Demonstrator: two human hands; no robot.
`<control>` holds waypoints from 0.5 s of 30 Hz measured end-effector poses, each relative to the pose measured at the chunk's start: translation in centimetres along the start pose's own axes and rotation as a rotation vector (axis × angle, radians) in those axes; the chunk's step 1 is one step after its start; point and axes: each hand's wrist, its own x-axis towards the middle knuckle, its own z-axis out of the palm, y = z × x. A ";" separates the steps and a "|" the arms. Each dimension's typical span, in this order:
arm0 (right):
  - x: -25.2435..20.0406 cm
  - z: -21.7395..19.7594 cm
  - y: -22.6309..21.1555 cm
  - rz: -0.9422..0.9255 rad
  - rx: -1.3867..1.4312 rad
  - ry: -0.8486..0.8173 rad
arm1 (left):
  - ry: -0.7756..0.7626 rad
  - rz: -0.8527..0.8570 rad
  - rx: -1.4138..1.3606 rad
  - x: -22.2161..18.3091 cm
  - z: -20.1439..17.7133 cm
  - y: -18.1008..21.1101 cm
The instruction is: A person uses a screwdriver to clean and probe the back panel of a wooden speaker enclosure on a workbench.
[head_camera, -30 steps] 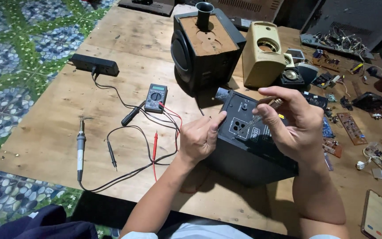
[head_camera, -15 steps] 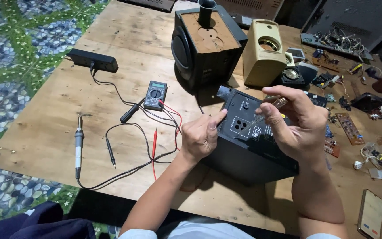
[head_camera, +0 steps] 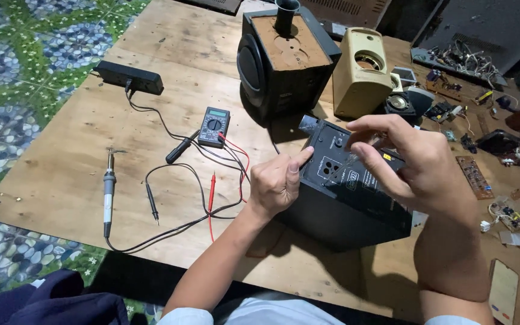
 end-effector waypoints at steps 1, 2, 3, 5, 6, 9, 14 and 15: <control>0.3 -0.3 0.0 -0.002 -0.002 -0.001 | 0.003 0.000 0.000 0.0 0.0 0.0; 0.6 -0.7 0.0 -0.028 -0.004 -0.083 | 0.004 0.006 0.001 0.1 0.0 0.0; 0.9 -1.0 0.1 -0.054 -0.005 -0.164 | 0.004 0.012 0.003 0.1 -0.1 0.0; 1.0 -1.2 0.9 -0.061 0.005 -0.216 | 0.006 0.012 0.002 0.0 0.0 0.0; 1.0 -1.3 1.3 -0.066 0.015 -0.267 | 0.006 0.011 0.001 0.0 0.1 -0.1; 1.2 -1.6 1.1 -0.059 0.148 -0.315 | 0.001 0.018 -0.009 0.3 -0.1 0.1; 0.3 -0.9 1.8 0.012 0.262 -0.249 | 0.001 0.011 -0.012 0.1 0.0 0.0; 0.0 -0.7 2.0 0.044 0.321 -0.212 | 0.004 0.010 -0.004 0.1 0.0 0.0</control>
